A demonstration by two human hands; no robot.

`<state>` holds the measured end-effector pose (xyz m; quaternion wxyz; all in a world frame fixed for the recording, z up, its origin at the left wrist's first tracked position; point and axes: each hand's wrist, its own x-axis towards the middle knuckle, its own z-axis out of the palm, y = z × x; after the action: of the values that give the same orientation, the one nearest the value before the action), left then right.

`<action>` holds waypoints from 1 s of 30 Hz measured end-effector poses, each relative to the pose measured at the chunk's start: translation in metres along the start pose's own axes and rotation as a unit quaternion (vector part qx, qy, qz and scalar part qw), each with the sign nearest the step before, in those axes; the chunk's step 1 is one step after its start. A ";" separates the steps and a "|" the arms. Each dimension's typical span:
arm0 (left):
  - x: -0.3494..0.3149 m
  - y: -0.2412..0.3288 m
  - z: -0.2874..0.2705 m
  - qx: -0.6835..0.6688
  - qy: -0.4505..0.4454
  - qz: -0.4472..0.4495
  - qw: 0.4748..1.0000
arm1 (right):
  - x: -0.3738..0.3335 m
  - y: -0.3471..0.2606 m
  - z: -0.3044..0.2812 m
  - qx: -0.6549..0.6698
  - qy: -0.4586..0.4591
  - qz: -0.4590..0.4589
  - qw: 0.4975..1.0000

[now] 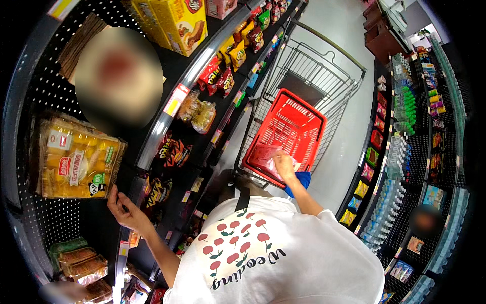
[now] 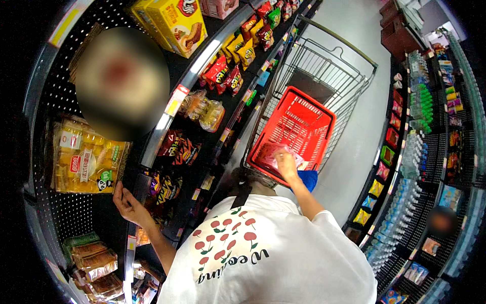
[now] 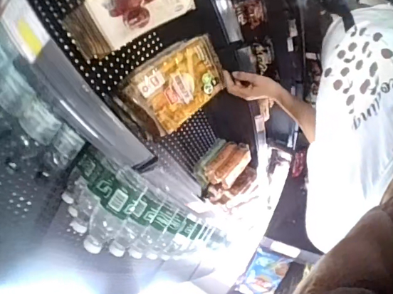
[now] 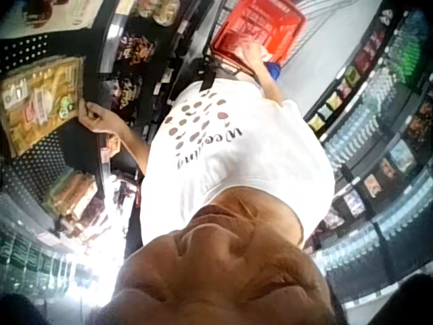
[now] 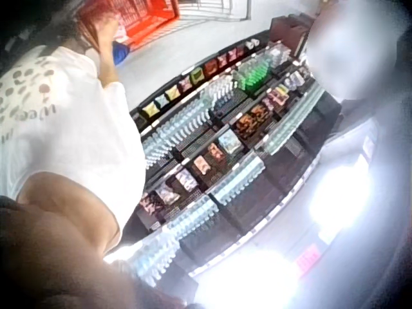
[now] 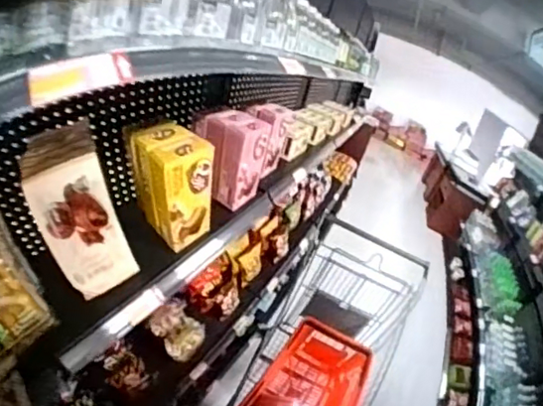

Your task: The person wipes a supermarket shelf with a blue cloth, then repeatedly picks packaged snacks from a red shopping basket and places them onto the shelf. The person also wipes the shelf surface between placements.

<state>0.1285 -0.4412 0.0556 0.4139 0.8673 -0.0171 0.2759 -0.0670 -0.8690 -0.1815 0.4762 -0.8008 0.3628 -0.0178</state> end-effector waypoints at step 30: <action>-0.058 0.034 0.036 -0.019 -0.165 -0.081 0.983 | 0.053 0.033 -0.007 -0.091 -0.008 -0.013 0.996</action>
<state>0.0869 -0.5009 0.0331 0.4426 0.8915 -0.0203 0.0945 -0.0497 -0.9154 -0.2201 0.4042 -0.8455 0.3487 0.0150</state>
